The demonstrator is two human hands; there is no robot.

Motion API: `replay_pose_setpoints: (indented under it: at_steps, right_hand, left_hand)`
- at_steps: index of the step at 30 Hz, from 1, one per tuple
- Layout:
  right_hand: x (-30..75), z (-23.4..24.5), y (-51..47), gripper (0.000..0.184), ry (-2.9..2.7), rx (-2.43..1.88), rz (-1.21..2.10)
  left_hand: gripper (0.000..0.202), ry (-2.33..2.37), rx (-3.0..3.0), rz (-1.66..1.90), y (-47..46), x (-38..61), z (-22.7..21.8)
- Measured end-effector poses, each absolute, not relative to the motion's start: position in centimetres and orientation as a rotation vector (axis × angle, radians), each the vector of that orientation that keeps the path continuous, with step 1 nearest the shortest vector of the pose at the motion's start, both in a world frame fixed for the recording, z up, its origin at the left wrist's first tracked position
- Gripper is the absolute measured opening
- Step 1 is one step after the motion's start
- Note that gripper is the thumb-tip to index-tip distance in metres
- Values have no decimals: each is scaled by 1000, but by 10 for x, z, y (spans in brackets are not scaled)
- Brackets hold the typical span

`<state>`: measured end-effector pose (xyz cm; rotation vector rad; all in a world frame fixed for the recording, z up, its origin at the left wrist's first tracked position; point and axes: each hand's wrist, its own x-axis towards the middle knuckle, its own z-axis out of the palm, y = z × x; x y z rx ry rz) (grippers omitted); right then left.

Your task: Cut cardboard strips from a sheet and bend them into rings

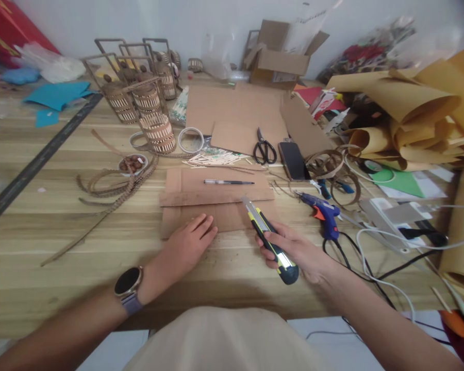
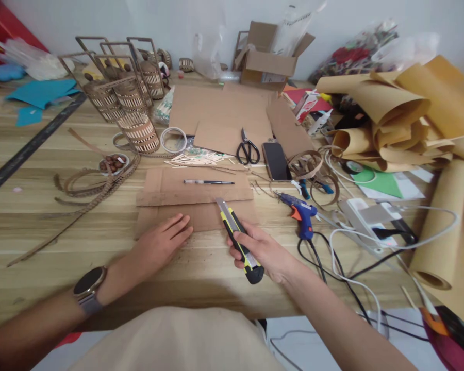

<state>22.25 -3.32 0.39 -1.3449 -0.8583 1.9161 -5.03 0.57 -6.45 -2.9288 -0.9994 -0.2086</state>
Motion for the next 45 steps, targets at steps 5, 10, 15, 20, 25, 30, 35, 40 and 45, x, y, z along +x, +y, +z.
replay_pose_setpoints:
  at_steps: [5, 10, 15, 20, 25, 30, 35, 40, 45]
  right_hand:
    - [237, 5, -41, 33, -1020, -1320, 1977]
    - [248, 14, -36, 33, -1431, -1370, 1955]
    - [238, 23, -15, 28, -2253, -1609, 1288]
    - [204, 24, 8, 19, -2881, -1730, 621]
    - [181, 18, 23, 10, -3089, -1525, 349]
    - [180, 5, 28, 11, -3117, -1442, 240]
    - [180, 0, 30, 11, -3148, -1337, 170]
    - [177, 5, 33, 15, -3184, -1354, 257]
    - [175, 5, 34, 16, -3188, -1349, 306]
  left_hand:
    - [41, -987, -2922, -253, 3, -56, -63]
    - [41, -940, -2959, -296, 2, -68, -63]
    - [32, -899, -3062, -421, 17, -72, -51]
    - [34, -1070, -2976, -561, 49, -57, -38]
    - [51, -1163, -2966, -430, 63, -44, -48]
    - [61, -1209, -2990, -335, 60, -41, -59]
    - [62, -1212, -2972, -332, 60, -41, -59]
    - [62, -1216, -2974, -333, 60, -39, -58]
    - [61, -1215, -2988, -345, 59, -39, -57]
